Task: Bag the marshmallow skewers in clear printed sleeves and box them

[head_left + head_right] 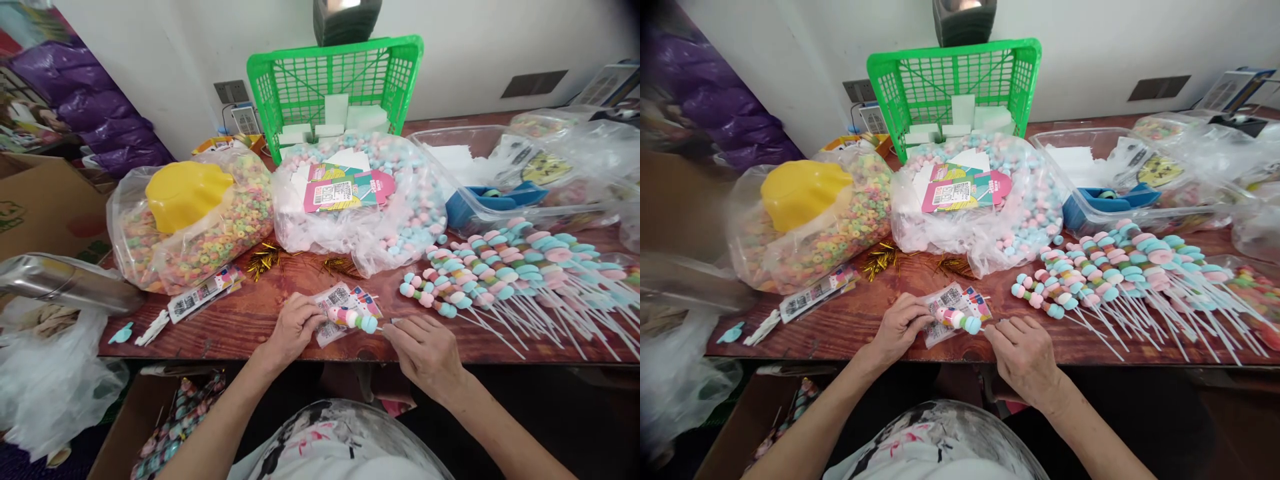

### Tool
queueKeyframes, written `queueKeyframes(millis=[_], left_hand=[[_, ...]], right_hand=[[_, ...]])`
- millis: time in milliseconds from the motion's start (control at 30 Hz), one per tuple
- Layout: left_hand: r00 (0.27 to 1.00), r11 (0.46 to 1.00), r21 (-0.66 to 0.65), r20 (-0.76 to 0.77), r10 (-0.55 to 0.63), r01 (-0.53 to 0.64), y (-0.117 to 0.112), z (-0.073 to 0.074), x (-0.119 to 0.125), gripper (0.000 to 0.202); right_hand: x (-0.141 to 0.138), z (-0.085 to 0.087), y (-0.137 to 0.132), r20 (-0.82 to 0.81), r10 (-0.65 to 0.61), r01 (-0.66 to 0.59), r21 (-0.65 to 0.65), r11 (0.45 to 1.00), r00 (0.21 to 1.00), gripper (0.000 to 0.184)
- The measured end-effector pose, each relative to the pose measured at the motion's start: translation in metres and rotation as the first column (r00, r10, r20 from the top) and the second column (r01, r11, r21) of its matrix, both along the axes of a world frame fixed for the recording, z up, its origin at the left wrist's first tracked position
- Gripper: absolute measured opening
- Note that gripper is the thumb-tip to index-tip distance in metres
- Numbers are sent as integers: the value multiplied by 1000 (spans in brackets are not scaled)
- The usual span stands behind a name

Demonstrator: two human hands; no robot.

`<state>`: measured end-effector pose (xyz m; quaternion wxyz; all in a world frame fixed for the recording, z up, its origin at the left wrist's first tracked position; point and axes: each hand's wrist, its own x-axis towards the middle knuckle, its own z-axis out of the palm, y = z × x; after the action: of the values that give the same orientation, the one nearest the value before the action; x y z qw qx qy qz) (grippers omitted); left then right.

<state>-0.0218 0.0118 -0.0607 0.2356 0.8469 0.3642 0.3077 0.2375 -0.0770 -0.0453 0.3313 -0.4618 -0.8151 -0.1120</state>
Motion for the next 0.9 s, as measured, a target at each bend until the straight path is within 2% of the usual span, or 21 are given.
queueKeyframes(millis=[33, 133, 167, 200, 300, 433, 600, 767, 900], left_hand=[[999, 999, 41, -36, -5, 6, 0, 5, 0, 22], [973, 987, 105, -210, -95, 119, -1, 18, 2, 68], [954, 982, 104, -271, -125, 158, -1, 20, 4, 73], [937, 979, 98, -321, -140, 180, -1, 21, 6, 68], [912, 984, 70, -391, -126, 166, 0, 16, 13, 34], [928, 988, 19, -347, -134, 150, -2, 13, 19, 22], [939, 984, -118, -303, -162, 132, -9, 21, 26, 23], [966, 964, -261, -233, -110, 47, -14, 28, 32, 35], [957, 927, -363, -221, -188, 99, -18, 40, 36, 39]], right_hand=[[1, 2, 1, -17, 14, -14, -12, 1000, 1000, 19], [5, 7, 3, -65, 51, -53, -26, 998, 997, 19], [5, 8, 3, -70, 55, -57, -27, 998, 996, 19], [5, 9, 4, -68, 55, -57, -27, 998, 996, 20], [0, 10, 4, -29, 48, -49, -18, 999, 998, 21], [-7, 13, 7, 45, 90, -91, 16, 996, 995, 24], [-12, 23, 12, 131, 132, -138, 36, 990, 983, 27], [-15, 35, 5, 124, 160, -172, 89, 981, 979, 24], [-12, 36, 4, 133, 120, -131, 84, 988, 984, 22]])
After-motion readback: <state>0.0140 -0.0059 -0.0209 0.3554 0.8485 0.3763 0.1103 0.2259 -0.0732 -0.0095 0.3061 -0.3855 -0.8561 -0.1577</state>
